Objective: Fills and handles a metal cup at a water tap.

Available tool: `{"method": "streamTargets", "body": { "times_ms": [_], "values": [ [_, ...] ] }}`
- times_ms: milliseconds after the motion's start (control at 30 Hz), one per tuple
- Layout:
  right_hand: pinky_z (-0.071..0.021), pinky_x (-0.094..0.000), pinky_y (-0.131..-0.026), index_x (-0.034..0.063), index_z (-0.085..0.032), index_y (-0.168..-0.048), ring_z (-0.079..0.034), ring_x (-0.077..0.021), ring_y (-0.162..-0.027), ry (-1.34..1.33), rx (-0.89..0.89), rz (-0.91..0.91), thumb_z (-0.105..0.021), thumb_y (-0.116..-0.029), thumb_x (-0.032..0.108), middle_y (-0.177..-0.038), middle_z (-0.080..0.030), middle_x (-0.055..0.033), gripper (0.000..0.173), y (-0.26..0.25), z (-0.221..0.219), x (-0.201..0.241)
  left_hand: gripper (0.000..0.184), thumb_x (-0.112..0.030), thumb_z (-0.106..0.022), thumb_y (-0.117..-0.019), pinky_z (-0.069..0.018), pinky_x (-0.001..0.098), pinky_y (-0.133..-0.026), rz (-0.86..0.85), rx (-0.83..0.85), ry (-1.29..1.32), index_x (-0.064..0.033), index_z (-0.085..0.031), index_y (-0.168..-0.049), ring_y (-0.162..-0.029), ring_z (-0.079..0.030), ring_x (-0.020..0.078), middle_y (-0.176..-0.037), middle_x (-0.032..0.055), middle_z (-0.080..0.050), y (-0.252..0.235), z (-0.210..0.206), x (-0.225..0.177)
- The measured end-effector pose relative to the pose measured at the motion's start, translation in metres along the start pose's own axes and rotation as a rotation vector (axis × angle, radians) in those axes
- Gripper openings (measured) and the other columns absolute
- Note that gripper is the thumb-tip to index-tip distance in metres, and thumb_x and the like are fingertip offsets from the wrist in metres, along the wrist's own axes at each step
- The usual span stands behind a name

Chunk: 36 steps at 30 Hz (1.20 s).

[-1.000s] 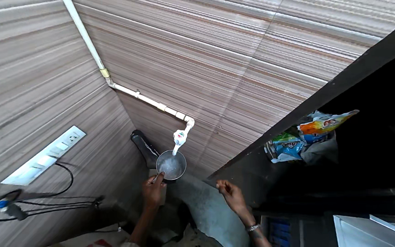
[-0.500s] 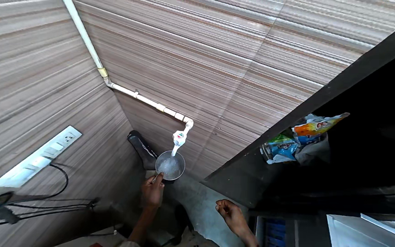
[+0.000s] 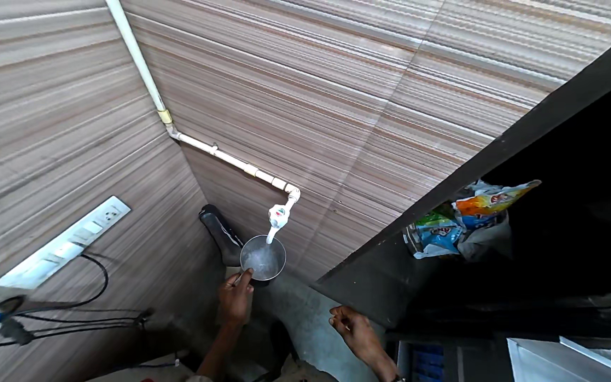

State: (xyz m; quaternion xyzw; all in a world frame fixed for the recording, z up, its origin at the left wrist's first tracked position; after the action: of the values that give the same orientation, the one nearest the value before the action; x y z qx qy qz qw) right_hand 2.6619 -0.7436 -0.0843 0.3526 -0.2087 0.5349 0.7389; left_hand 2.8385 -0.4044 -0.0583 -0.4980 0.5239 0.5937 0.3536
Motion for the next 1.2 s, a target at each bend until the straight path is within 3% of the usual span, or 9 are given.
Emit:
{"method": "streamTargets", "body": {
  "times_ms": [300, 433, 567, 767, 867, 1000, 1100, 1200],
  "values": [
    [-0.0595, -0.0309, -0.082, 0.0188, -0.072, -0.12, -0.069, -0.0088, -0.087, 0.052, 0.03, 0.038, -0.064, -0.0974, 0.046, -0.099, -0.072, 0.0025, 0.036, -0.001, -0.002, 0.011, 0.031, -0.016, -0.073, -0.0948, -0.0557, 0.0311, -0.052, 0.002, -0.009, -0.003, -0.0016, -0.064, -0.068, -0.051, -0.059, 0.0163, -0.06, 0.007, -0.06, 0.003, -0.001, 0.002],
    [-0.0592, -0.0339, -0.084, 0.0175, -0.072, -0.12, -0.069, -0.0115, -0.089, 0.074, 0.059, 0.032, -0.063, -0.0981, 0.045, -0.101, -0.072, 0.0005, 0.036, 0.002, -0.004, 0.015, 0.027, -0.02, -0.072, -0.0964, -0.0576, 0.0328, -0.057, 0.037, -0.009, -0.038, 0.0004, -0.067, -0.079, -0.055, -0.06, 0.0156, -0.066, 0.0063, -0.062, 0.005, -0.001, 0.006],
    [-0.0591, -0.0323, -0.083, 0.0183, -0.072, -0.12, -0.069, -0.0101, -0.088, 0.062, 0.06, 0.03, -0.064, -0.0973, 0.046, -0.1, -0.072, 0.002, 0.037, 0.003, -0.009, 0.014, 0.03, -0.016, -0.072, -0.0954, -0.0565, 0.0319, -0.054, 0.003, 0.0, -0.011, -0.0011, -0.064, -0.071, -0.052, -0.059, 0.0156, -0.061, 0.0061, -0.06, 0.003, -0.002, 0.003],
    [-0.052, -0.0386, -0.103, 0.0196, -0.075, -0.117, -0.067, -0.0135, -0.112, 0.166, 0.015, 0.066, -0.06, -0.0989, 0.045, -0.112, -0.074, 0.002, 0.035, -0.002, 0.004, 0.029, 0.031, -0.014, -0.073, -0.0936, -0.0552, 0.0304, -0.051, -0.009, -0.023, 0.01, -0.002, -0.063, -0.067, -0.05, -0.058, 0.0145, -0.059, 0.0053, -0.059, 0.004, -0.001, -0.001],
    [-0.0501, -0.037, -0.106, 0.0181, -0.075, -0.115, -0.065, -0.0134, -0.116, 0.164, -0.061, 0.148, -0.061, -0.0997, 0.043, -0.116, -0.073, 0.0015, 0.032, -0.015, 0.035, 0.06, 0.03, -0.012, -0.073, -0.0932, -0.0552, 0.0305, -0.051, -0.012, -0.032, 0.03, -0.0013, -0.063, -0.067, -0.049, -0.058, 0.0149, -0.059, 0.0061, -0.059, 0.003, 0.0, -0.002],
    [-0.0544, -0.0327, -0.1, 0.0195, -0.076, -0.113, -0.066, -0.0088, -0.111, 0.16, -0.186, 0.324, -0.06, -0.1013, 0.043, -0.111, -0.073, 0.0045, 0.03, -0.037, 0.088, 0.126, 0.032, -0.013, -0.073, -0.0933, -0.0538, 0.0288, -0.05, -0.007, -0.041, 0.04, -0.0028, -0.061, -0.065, -0.048, -0.056, 0.0135, -0.057, 0.0044, -0.057, 0.003, 0.002, -0.001],
    [-0.0576, -0.0309, -0.093, 0.0217, -0.075, -0.116, -0.065, -0.0068, -0.108, 0.179, -0.286, 0.496, -0.062, -0.1011, 0.042, -0.113, -0.07, 0.0068, 0.029, -0.051, 0.12, 0.185, 0.034, -0.014, -0.073, -0.0928, -0.0528, 0.0284, -0.049, -0.018, -0.041, 0.053, -0.0036, -0.061, -0.064, -0.048, -0.056, 0.0134, -0.056, 0.0039, -0.057, 0.002, 0.004, 0.002],
    [-0.0579, -0.0326, -0.093, 0.0183, -0.071, -0.124, -0.065, -0.0098, -0.109, 0.199, -0.312, 0.647, -0.064, -0.1009, 0.037, -0.122, -0.067, 0.0026, 0.031, -0.061, 0.139, 0.249, 0.036, -0.015, -0.073, -0.0925, -0.053, 0.0295, -0.049, -0.029, -0.058, 0.028, -0.0049, -0.059, -0.061, -0.048, -0.056, 0.0138, -0.056, 0.0036, -0.056, 0.003, 0.004, 0.004]
  ]
}}
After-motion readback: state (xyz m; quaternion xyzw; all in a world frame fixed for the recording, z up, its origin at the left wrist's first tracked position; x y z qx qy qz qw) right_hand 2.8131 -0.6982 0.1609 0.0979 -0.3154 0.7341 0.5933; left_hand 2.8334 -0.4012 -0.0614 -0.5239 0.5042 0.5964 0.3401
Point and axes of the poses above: each hand's wrist, its own y-axis away from the middle knuckle, its own z-axis out of the back of the hand, x = y × z, the point moved 10 cm from there along -y, towards the middle knuckle
